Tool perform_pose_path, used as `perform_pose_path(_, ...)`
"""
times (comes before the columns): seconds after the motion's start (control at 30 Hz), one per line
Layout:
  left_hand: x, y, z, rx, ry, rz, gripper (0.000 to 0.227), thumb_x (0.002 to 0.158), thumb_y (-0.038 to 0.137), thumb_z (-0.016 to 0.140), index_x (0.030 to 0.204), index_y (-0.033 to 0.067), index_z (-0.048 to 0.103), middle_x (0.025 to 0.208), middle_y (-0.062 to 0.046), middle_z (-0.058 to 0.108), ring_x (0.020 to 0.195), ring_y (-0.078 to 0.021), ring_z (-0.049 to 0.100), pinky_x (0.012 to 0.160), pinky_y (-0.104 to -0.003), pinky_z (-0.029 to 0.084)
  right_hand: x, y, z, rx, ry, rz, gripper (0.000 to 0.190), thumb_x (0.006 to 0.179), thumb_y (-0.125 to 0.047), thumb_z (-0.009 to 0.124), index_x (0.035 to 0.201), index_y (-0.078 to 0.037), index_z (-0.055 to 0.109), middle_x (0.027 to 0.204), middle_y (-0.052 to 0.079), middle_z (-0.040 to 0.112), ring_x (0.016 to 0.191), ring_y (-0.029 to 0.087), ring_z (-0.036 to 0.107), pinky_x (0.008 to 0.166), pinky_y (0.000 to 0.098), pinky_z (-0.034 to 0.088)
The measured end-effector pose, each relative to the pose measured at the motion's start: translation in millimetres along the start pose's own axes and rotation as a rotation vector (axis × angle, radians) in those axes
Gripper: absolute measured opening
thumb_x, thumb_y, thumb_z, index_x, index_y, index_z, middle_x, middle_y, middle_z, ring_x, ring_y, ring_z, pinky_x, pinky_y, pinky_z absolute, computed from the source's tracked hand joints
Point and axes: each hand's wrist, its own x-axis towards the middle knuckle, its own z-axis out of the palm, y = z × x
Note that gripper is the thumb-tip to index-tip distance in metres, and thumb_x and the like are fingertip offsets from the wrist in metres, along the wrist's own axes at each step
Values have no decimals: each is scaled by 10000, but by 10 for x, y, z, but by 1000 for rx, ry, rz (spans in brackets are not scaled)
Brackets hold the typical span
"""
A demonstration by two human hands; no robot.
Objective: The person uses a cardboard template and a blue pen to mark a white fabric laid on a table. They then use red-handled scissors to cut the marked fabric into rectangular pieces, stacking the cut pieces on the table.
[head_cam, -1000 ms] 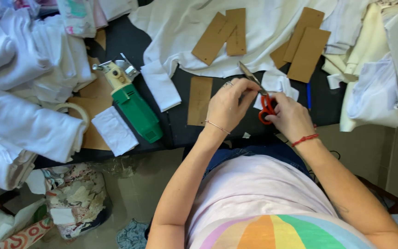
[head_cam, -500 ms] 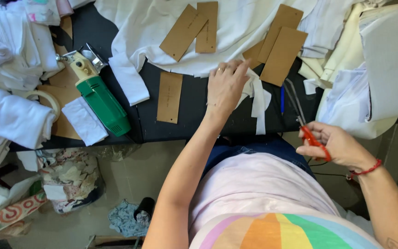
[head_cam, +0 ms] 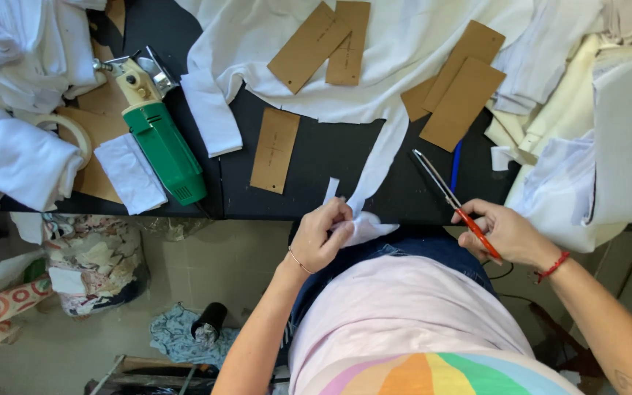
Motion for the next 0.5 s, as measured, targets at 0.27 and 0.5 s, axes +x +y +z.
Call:
perform_pose_path(0.27, 291, -143, 380, 658, 217, -312, 340, 777, 262, 593, 1041, 154, 407, 762, -43, 525, 466, -261, 516, 285, -332, 371, 219, -734, -25, -271, -22, 17, 344, 773, -303, 533, 1030, -86, 606, 531, 80, 460, 437, 129, 362, 413, 217, 305)
perform_pose_path(0.5, 175, -45, 231, 359, -19, -493, 94, 804, 256, 501, 869, 190, 521, 696, -91, 592, 657, -333, 559, 469, -448, 423, 512, -1267, -148, -885, -81, -68, 459, 672, -457, 531, 1094, -284, 582, 619, 26, 458, 558, 154, 377, 564, 231, 281)
